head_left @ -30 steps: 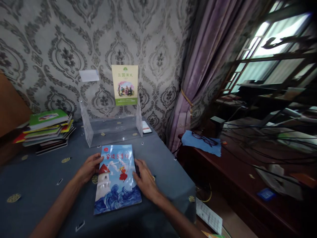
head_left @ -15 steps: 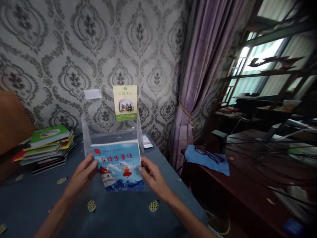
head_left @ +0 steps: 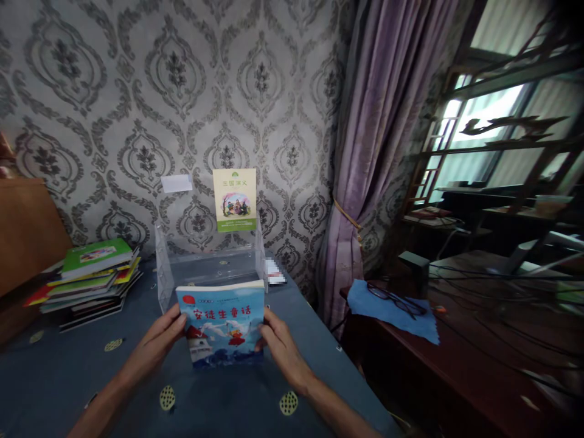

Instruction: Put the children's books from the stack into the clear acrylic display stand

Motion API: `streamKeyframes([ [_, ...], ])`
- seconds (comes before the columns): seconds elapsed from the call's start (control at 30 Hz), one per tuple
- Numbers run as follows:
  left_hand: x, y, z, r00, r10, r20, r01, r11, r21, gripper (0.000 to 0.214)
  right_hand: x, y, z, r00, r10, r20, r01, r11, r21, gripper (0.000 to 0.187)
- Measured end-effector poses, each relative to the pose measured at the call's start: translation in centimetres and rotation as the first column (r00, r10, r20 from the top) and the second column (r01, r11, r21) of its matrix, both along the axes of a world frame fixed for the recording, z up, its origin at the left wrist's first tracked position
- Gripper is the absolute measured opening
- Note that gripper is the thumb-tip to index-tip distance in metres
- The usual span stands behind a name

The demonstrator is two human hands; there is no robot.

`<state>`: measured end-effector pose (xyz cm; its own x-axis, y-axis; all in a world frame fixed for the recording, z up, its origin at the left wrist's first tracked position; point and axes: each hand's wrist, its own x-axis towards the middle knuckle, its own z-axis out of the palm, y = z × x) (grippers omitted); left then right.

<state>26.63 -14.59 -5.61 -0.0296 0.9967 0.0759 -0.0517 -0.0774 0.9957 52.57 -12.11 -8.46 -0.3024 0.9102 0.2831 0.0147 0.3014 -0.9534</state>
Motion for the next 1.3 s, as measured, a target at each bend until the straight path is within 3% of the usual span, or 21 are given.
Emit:
streamKeyframes([
  [0.07, -0.4, 0.1, 0.3, 0.996, 0.001, -0.088, 0.0, 1.0, 0.017, 0.046, -0.1, 0.4, -0.2, 1.0, -0.007, -0.001, 0.007, 1.0, 0.011, 0.027],
  [0.2, -0.4, 0.6, 2.3, 0.969, -0.103, -0.225, 0.121, 0.99, 0.068, 0.036, 0.0, 1.9, -0.2, 1.0, -0.014, 0.004, 0.014, 0.999, 0.043, 0.028],
  [0.33, 0.7, 2.4, 5.6, 0.928, -0.082, -0.363, 0.166, 0.964, 0.207, 0.034, 0.4, 4.9, 2.0, 0.995, -0.094, 0.036, 0.089, 0.989, 0.115, 0.028],
  [0.47, 1.7, 6.0, 9.8, 0.84, 0.056, -0.539, 0.194, 0.898, 0.396, 0.039, 1.1, 9.2, 7.3, 0.983, -0.176, 0.047, 0.157, 0.95, 0.27, 0.027],
  [0.63, 2.1, 11.9, 16.3, 0.714, 0.311, -0.627, 0.238, 0.735, 0.635, 0.039, 1.4, 15.2, 15.3, 0.974, -0.221, -0.047, 0.219, 0.87, 0.442, 0.018],
  [0.7, 2.2, 14.1, 18.7, 0.725, 0.34, -0.598, 0.244, 0.686, 0.686, 0.039, 1.2, 17.6, 18.0, 0.978, -0.181, -0.102, 0.208, 0.855, 0.475, 0.018],
  [0.8, 2.5, 16.9, 21.2, 0.765, 0.335, -0.55, 0.23, 0.656, 0.719, 0.039, 0.9, 20.8, 20.9, 0.974, -0.134, -0.182, 0.209, 0.839, 0.502, 0.018],
  [0.97, 2.6, 20.4, 22.6, 0.807, 0.307, -0.504, 0.221, 0.634, 0.741, 0.036, 0.6, 24.9, 22.8, 0.964, -0.135, -0.229, 0.234, 0.838, 0.493, 0.019],
  [1.13, 2.1, 22.8, 22.4, 0.832, 0.304, -0.465, 0.209, 0.604, 0.769, 0.031, 0.2, 27.7, 22.7, 0.965, -0.11, -0.239, 0.215, 0.855, 0.473, 0.013],
  [1.3, 2.0, 23.7, 21.9, 0.868, 0.239, -0.436, 0.204, 0.628, 0.751, 0.031, 0.0, 29.6, 22.1, 0.967, -0.086, -0.242, 0.191, 0.87, 0.454, 0.009],
])
